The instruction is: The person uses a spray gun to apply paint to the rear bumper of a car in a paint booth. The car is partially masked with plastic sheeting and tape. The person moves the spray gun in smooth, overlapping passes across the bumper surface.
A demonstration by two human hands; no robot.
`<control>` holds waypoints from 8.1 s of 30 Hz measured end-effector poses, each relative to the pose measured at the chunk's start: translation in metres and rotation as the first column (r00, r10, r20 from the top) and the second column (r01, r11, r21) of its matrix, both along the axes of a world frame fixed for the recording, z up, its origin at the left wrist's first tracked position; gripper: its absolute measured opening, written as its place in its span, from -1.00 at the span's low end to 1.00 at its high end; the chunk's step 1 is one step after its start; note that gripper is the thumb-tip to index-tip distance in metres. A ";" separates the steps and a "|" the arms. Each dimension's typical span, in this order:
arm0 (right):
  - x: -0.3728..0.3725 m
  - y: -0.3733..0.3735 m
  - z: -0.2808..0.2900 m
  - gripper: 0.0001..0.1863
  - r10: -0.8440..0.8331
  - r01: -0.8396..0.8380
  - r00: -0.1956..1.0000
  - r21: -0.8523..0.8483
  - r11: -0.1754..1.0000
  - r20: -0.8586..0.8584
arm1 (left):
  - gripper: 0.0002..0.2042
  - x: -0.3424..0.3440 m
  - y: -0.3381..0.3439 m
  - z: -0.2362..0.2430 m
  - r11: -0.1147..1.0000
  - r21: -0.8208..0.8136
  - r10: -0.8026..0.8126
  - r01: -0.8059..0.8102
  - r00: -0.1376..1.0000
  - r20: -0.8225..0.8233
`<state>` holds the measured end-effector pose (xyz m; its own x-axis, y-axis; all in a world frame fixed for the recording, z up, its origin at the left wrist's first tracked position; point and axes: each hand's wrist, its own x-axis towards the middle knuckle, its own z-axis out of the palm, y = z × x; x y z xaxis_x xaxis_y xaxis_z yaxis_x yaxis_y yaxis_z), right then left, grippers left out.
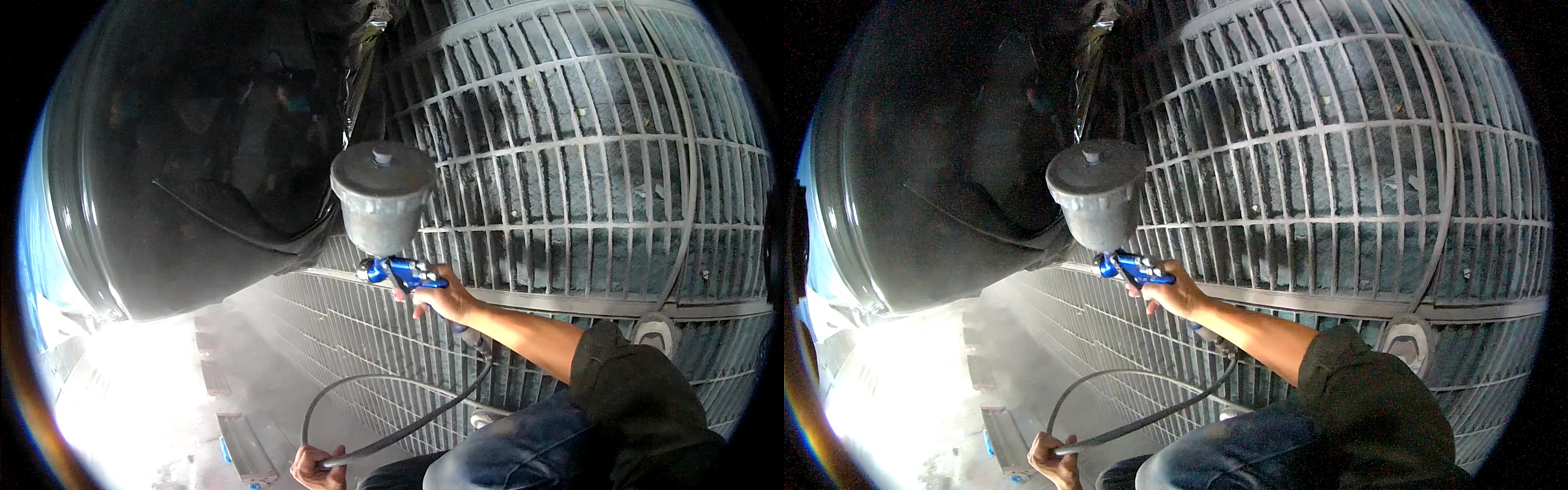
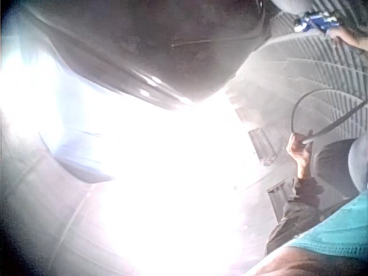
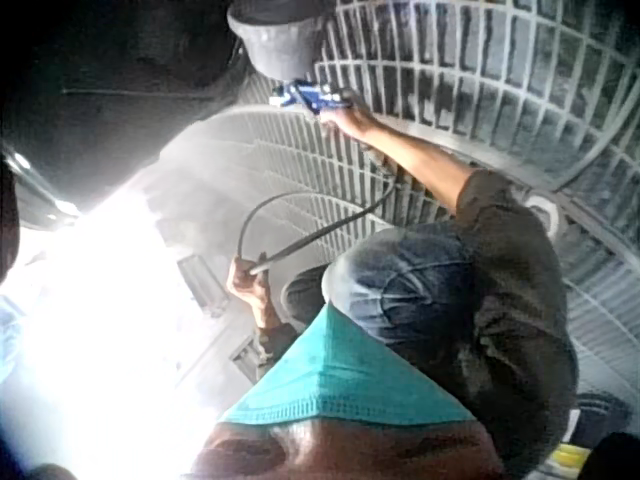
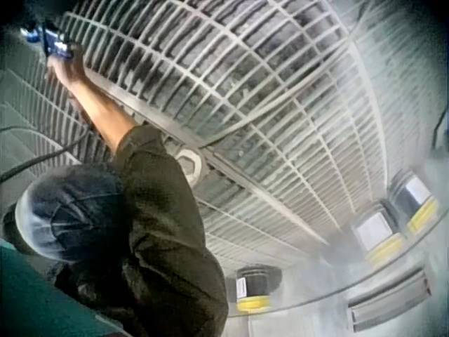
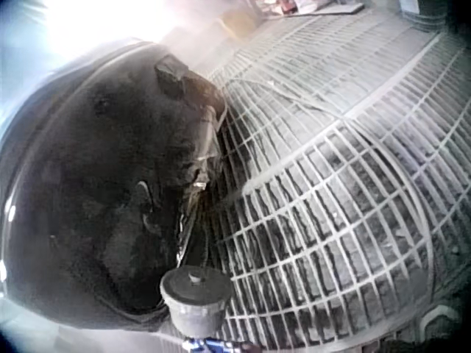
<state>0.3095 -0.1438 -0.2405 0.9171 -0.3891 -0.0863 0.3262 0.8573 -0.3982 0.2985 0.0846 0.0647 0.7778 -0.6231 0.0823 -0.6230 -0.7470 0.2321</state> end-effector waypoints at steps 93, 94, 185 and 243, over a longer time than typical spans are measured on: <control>-0.028 -0.203 0.205 -0.49 -0.087 0.102 0.989 -0.121 0.987 0.120 | -0.55 -0.004 0.101 0.012 0.451 -0.721 0.663 -0.526 0.739 -0.125; -0.021 -0.203 0.210 -0.49 -0.085 0.101 0.985 -0.099 0.990 0.151 | -0.55 -0.006 0.099 0.014 0.431 -0.748 0.657 -0.505 0.743 -0.123; -0.179 -0.340 0.221 -0.69 -0.387 -0.222 0.901 -0.975 -0.027 -0.195 | -0.68 -0.213 -0.219 -0.267 0.260 -0.744 0.830 -0.615 0.536 -0.153; -0.031 -0.642 0.165 -0.87 -0.183 -0.041 0.962 -0.770 0.637 -0.203 | -0.52 -0.188 -0.380 -0.114 0.704 -0.225 0.708 -0.674 0.638 0.304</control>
